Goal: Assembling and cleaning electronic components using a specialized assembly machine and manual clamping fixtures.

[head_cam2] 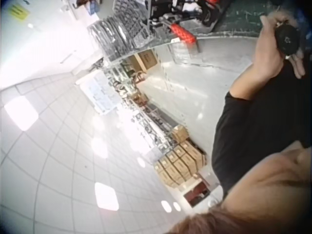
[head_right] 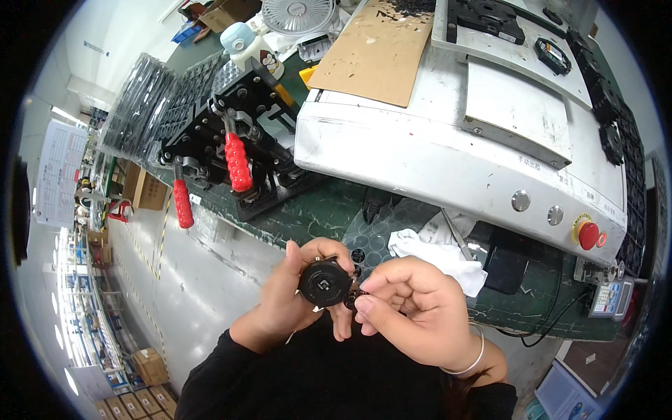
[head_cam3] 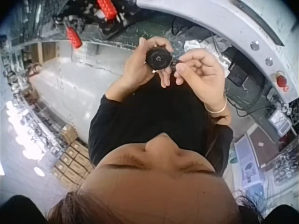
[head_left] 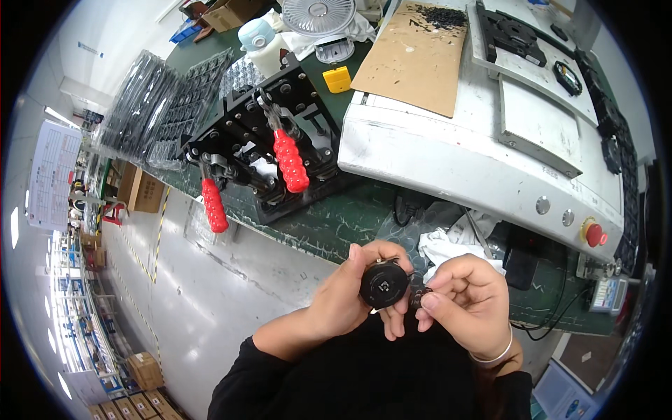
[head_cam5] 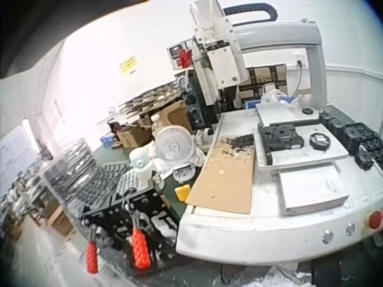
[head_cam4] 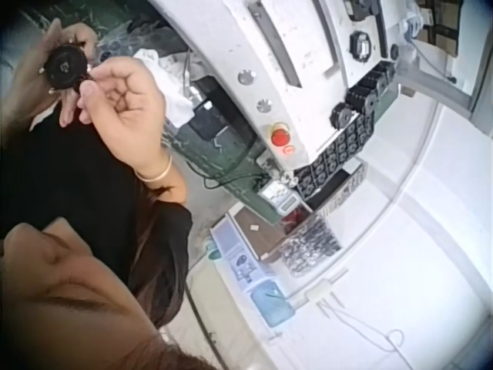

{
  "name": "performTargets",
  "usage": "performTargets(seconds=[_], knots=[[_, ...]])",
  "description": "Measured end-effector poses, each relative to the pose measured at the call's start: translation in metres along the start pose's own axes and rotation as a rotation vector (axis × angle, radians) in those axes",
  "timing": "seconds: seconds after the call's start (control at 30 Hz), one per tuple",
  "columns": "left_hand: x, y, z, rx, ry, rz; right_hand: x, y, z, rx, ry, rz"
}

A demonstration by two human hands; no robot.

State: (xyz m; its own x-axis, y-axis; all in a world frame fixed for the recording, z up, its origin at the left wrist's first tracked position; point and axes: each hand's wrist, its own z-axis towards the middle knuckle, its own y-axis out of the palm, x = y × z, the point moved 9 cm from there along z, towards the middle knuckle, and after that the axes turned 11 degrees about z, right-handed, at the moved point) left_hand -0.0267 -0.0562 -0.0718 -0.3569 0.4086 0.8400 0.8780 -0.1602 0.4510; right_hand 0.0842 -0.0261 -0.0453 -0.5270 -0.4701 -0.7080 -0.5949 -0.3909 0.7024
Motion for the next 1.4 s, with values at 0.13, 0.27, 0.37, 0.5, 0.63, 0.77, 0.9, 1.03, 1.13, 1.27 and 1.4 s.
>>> performTargets(seconds=[0.13,0.27,0.37,0.5,0.63,0.77,0.9,1.03,1.13,1.27,1.4], knots=[[-0.007,-0.001,0.001,-0.023,-0.094,0.143,0.006,-0.001,0.004,0.096,0.084,-0.055],[-0.016,0.000,0.001,-0.050,-0.142,0.196,0.013,-0.001,0.004,0.101,0.143,-0.029],[-0.019,0.002,0.000,-0.051,-0.162,0.216,0.015,0.004,0.003,0.045,0.142,-0.112],[-0.019,0.000,0.000,-0.038,-0.172,0.253,0.015,0.011,0.004,0.020,0.116,-0.116],[-0.017,-0.001,0.000,-0.025,-0.159,0.292,0.017,0.014,0.005,-0.011,0.106,-0.171],[-0.016,-0.002,0.000,-0.024,-0.142,0.299,0.018,0.014,0.006,-0.020,0.098,-0.195],[-0.014,-0.002,0.000,-0.035,-0.116,0.294,0.019,0.012,0.005,-0.024,0.085,-0.262],[-0.014,-0.004,0.001,-0.022,-0.097,0.295,0.020,0.011,0.007,-0.047,0.061,-0.344],[-0.015,-0.005,0.001,-0.012,-0.087,0.281,0.020,0.010,0.009,-0.069,0.062,-0.401],[-0.012,-0.008,0.001,0.007,-0.072,0.389,0.019,0.011,0.010,-0.065,0.044,-0.448],[0.004,-0.004,0.006,0.034,0.126,0.662,0.025,-0.004,0.008,0.062,0.143,-0.380]])
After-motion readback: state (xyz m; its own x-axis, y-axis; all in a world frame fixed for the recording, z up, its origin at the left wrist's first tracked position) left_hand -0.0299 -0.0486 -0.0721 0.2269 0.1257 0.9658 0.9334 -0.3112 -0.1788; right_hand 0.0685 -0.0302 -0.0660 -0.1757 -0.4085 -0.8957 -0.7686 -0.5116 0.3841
